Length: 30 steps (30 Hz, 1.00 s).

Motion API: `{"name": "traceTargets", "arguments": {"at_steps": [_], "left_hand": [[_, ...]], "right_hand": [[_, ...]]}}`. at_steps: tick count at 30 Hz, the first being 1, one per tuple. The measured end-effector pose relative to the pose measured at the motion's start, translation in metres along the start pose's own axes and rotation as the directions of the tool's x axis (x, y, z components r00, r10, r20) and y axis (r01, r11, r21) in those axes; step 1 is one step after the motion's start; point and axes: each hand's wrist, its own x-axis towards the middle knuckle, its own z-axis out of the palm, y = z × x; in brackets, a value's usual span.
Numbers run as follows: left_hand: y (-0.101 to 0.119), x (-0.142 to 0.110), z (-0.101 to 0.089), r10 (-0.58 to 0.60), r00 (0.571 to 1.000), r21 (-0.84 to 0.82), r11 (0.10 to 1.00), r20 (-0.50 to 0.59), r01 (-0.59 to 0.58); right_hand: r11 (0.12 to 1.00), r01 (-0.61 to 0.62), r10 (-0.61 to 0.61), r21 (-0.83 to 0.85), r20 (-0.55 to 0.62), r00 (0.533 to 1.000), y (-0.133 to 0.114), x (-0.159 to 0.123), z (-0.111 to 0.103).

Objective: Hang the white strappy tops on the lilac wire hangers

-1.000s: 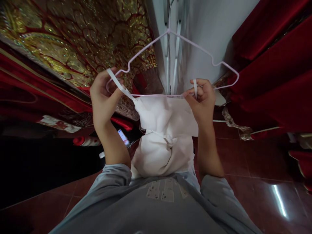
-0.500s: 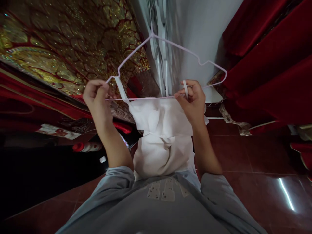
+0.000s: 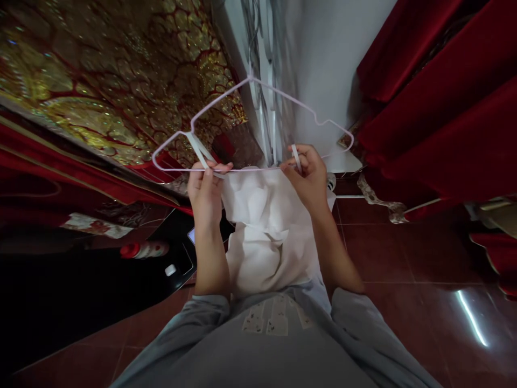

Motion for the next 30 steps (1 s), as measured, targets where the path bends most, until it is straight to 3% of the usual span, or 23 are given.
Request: {"name": "traceTargets", "arguments": {"at_steps": [3,6,9,11,12,13,15,18,24,30], "left_hand": [[-0.003,0.004,0.004,0.052,0.998,0.004,0.999,-0.021,-0.052],[-0.005,0.007,0.004,0.074,0.997,0.02,0.997,-0.037,-0.073],[-0.006,0.01,0.003,0.089,0.994,0.055,0.995,-0.057,-0.086],[-0.007,0.011,0.001,0.091,0.994,0.075,0.994,-0.064,-0.086],[-0.008,0.012,0.001,0.087,0.994,0.073,0.994,-0.063,-0.082],[-0.009,0.012,0.001,0.082,0.995,0.064,0.995,-0.06,-0.078],[-0.012,0.012,0.001,0.077,0.995,0.034,0.997,-0.06,-0.075],[-0.015,0.011,0.003,0.081,0.994,0.019,0.997,-0.08,-0.079],[-0.019,0.009,0.006,0.081,0.993,0.06,0.995,-0.086,-0.076],[-0.019,0.008,0.006,0.047,0.996,0.061,0.997,-0.076,-0.042]], "right_hand": [[1.0,0.015,-0.015,0.002,-0.036,0.999,-0.008,-0.005,0.001],[0.991,0.134,-0.13,-0.001,-0.248,0.96,-0.011,-0.004,-0.011],[0.964,0.264,-0.241,-0.03,-0.521,0.819,-0.006,0.009,-0.04],[0.94,0.325,-0.314,-0.109,-0.65,0.692,-0.002,0.021,-0.063],[0.934,0.332,-0.336,-0.136,-0.653,0.679,-0.001,0.027,-0.073],[0.933,0.328,-0.347,-0.15,-0.626,0.699,-0.001,0.033,-0.081],[0.941,0.3,-0.338,-0.157,-0.509,0.792,-0.002,0.041,-0.09],[0.949,0.269,-0.309,-0.162,-0.321,0.895,-0.011,0.05,-0.085],[0.904,0.323,-0.347,-0.279,-0.039,0.937,-0.036,0.063,-0.055],[0.975,0.086,-0.092,-0.204,-0.025,0.995,-0.042,0.059,-0.039]]}}
